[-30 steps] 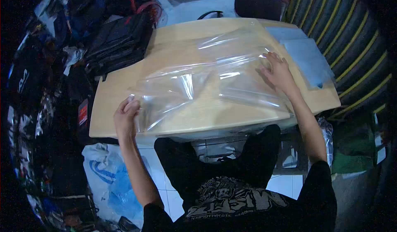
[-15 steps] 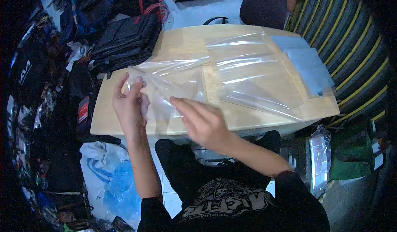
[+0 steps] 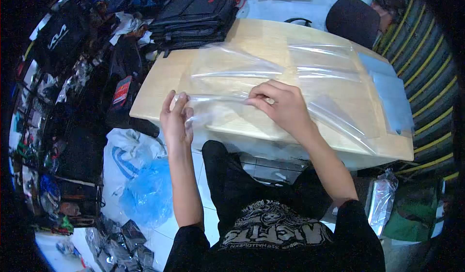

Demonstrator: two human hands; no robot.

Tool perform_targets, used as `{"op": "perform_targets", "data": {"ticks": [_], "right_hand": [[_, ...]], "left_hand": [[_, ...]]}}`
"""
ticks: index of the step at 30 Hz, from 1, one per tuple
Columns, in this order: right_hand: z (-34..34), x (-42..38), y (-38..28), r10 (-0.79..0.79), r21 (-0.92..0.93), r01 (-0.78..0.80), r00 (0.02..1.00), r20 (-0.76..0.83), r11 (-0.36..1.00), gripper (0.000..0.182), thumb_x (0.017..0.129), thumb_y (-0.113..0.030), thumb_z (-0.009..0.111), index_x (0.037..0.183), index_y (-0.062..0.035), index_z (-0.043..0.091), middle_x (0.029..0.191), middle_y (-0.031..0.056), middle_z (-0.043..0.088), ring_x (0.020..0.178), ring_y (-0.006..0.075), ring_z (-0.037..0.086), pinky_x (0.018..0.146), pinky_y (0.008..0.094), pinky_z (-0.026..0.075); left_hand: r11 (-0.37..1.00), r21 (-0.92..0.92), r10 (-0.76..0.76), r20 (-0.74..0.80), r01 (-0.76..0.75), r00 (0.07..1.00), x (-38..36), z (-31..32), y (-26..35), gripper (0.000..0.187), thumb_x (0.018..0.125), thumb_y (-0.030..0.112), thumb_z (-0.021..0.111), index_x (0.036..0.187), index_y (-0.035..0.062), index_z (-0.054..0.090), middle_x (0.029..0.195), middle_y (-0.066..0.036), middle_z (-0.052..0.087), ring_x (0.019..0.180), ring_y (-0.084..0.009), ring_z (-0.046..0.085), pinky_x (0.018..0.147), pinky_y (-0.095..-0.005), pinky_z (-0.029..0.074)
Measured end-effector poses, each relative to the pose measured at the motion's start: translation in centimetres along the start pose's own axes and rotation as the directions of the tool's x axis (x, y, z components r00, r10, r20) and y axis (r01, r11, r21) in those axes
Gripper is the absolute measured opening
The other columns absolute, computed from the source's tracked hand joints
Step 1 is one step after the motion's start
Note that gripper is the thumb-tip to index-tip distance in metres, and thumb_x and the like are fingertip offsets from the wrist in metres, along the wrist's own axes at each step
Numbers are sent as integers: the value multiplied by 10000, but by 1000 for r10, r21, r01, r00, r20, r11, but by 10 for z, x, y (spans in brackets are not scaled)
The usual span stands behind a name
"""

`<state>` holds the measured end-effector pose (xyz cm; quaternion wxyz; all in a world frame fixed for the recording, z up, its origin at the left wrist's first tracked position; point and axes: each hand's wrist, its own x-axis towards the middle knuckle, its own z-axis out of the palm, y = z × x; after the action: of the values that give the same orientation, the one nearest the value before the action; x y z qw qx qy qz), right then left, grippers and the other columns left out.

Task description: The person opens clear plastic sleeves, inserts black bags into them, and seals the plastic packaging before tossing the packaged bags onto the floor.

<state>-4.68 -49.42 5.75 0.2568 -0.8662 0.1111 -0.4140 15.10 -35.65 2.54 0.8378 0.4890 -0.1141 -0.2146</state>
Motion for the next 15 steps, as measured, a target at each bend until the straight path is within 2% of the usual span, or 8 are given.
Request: {"op": "perform_targets", "data": {"ticks": [2,3,5,7,9,11,12,15], "right_hand": [[-3,2,3,-185,-232,185,983,20,955,187,716,-234,760,742,-76,664,680,46,606,584,167,586,603,295,464],[-5,3,4,-276,-343,274,960,44,898,212,710,-265,762,714,-77,664,658,42,599,559,165,573,586,293,455],[-10,7,1,-318,-318,346,938,139,883,229,690,-284,756,779,-90,672,696,32,605,606,180,571,609,311,438],[-10,11,-5,-352,-214,394,913,208,894,229,696,-274,750,808,-90,672,711,30,604,652,185,580,652,321,438],[-18,10,-3,-291,-195,370,894,341,908,225,722,-233,728,879,-88,657,796,39,606,767,209,587,746,335,438],[-22,12,4,-282,-200,375,881,379,905,212,761,-209,693,936,-100,643,845,48,601,812,226,589,782,346,439],[-22,13,-2,-364,-208,430,885,291,878,198,763,-206,694,901,-83,625,863,59,598,828,241,584,797,358,440],[-9,10,-6,-279,-190,318,938,206,929,183,762,-205,698,814,-69,586,836,68,591,765,248,592,726,358,466]], "left_hand": [[1000,-28,8,-35,-9,999,1,-1,3,529,834,76,684,1267,-33,401,757,-94,586,442,-79,448,330,-200,271],[999,2,44,-63,-44,997,4,-4,2,528,834,84,684,1267,-52,414,813,-95,589,530,-83,478,414,-198,328],[992,65,118,-113,-111,987,8,-10,-1,530,835,101,685,1265,-89,439,923,-97,596,706,-92,539,582,-193,442],[998,-22,57,-149,-61,987,11,-18,7,472,836,108,688,1217,-73,475,870,-69,584,664,-88,491,565,-212,385],[990,-123,45,-202,-71,978,26,-33,5,462,831,109,696,1199,-53,468,724,-38,563,373,-50,381,308,-198,245],[992,-122,24,-121,-39,992,28,-51,6,378,847,135,681,1136,-49,523,678,-20,535,346,-47,352,299,-196,228],[991,-127,31,-103,-44,994,30,-53,4,356,850,139,676,1118,-50,537,665,-14,525,341,-48,343,300,-194,226],[995,81,56,-56,-52,997,29,-64,2,390,829,208,707,1089,-50,571,668,-19,548,347,-58,375,307,-208,247]]}}
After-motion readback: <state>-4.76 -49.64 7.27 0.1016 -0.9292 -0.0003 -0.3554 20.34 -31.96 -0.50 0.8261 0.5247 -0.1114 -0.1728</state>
